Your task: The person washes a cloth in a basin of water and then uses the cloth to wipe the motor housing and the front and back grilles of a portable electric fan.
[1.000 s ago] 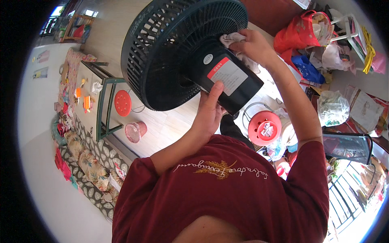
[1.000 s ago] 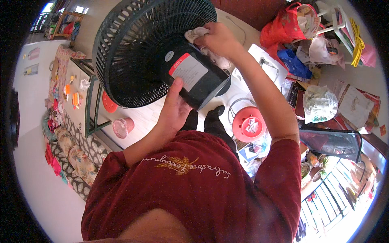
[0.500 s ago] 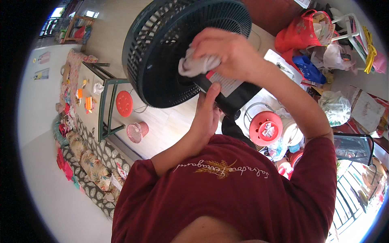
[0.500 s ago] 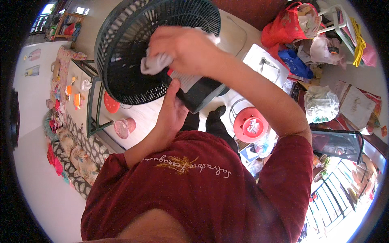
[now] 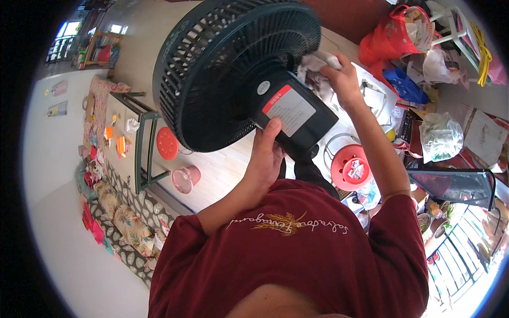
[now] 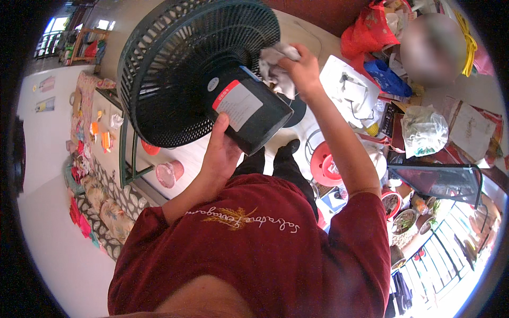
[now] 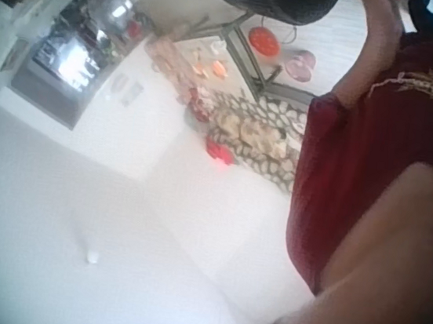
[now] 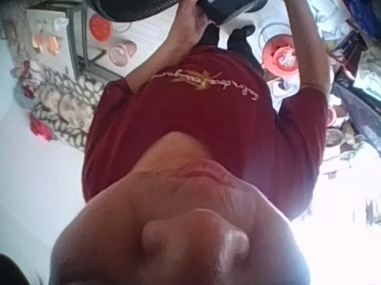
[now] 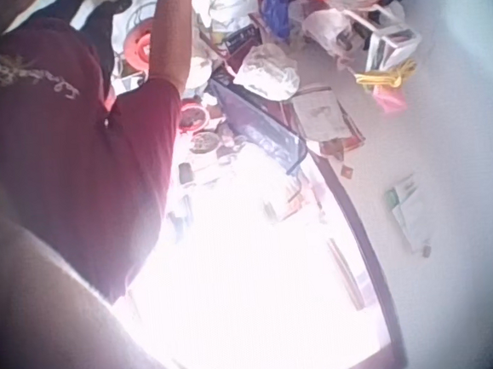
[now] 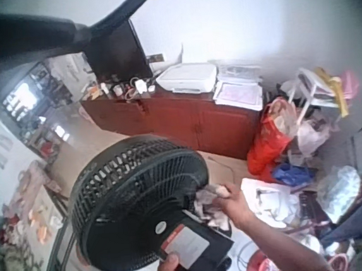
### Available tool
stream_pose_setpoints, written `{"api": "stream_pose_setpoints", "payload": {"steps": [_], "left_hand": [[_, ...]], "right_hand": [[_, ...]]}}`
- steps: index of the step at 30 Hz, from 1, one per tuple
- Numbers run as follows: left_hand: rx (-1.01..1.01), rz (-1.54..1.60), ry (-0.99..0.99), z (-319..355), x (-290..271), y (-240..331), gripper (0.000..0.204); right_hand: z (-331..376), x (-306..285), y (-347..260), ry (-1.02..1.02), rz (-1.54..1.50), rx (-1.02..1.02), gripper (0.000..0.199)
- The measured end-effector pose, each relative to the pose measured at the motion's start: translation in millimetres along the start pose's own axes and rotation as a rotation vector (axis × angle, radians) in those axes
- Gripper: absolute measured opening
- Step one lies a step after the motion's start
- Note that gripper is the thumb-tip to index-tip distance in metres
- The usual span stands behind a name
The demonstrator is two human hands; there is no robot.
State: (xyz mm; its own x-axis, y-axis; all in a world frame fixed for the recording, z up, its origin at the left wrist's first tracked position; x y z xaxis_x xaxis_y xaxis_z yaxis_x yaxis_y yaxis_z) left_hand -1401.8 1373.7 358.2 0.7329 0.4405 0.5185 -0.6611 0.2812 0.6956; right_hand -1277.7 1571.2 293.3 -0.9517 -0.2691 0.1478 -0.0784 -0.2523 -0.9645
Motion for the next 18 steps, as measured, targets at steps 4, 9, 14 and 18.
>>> {"api": "stream_pose_setpoints", "payload": {"steps": [4,9,14,18], "left_hand": [[-0.065,0.010,0.043,-2.9,5.1,-0.9,0.060],[-0.049,0.017,0.069,5.1,4.5,5.1,0.061],[-0.069,-0.023,0.002,-4.0,8.0,5.6,0.063],[-0.060,-0.023,-0.001,-4.2,17.0,5.5,0.063]], "right_hand": [[29.5,54.2,-115.3,-0.010,0.220,-0.600,0.046],[68.5,105.1,-176.2,-0.322,0.246,-1.069,0.042],[-4.7,28.4,-50.1,-0.022,0.523,-0.840,0.040],[-3.8,8.8,63.8,0.016,0.503,-0.361,0.042]]}}
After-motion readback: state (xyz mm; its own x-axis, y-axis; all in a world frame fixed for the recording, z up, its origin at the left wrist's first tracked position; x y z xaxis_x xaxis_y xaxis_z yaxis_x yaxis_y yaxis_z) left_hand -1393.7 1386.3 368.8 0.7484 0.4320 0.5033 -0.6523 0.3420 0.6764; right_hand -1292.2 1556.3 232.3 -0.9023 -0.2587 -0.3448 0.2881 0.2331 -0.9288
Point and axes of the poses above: each hand's wrist, its own z-axis away from the middle knuckle, its own x-axis out of the palm, y = z × x, the point moved 6 cm from there along -z, towards the middle knuckle
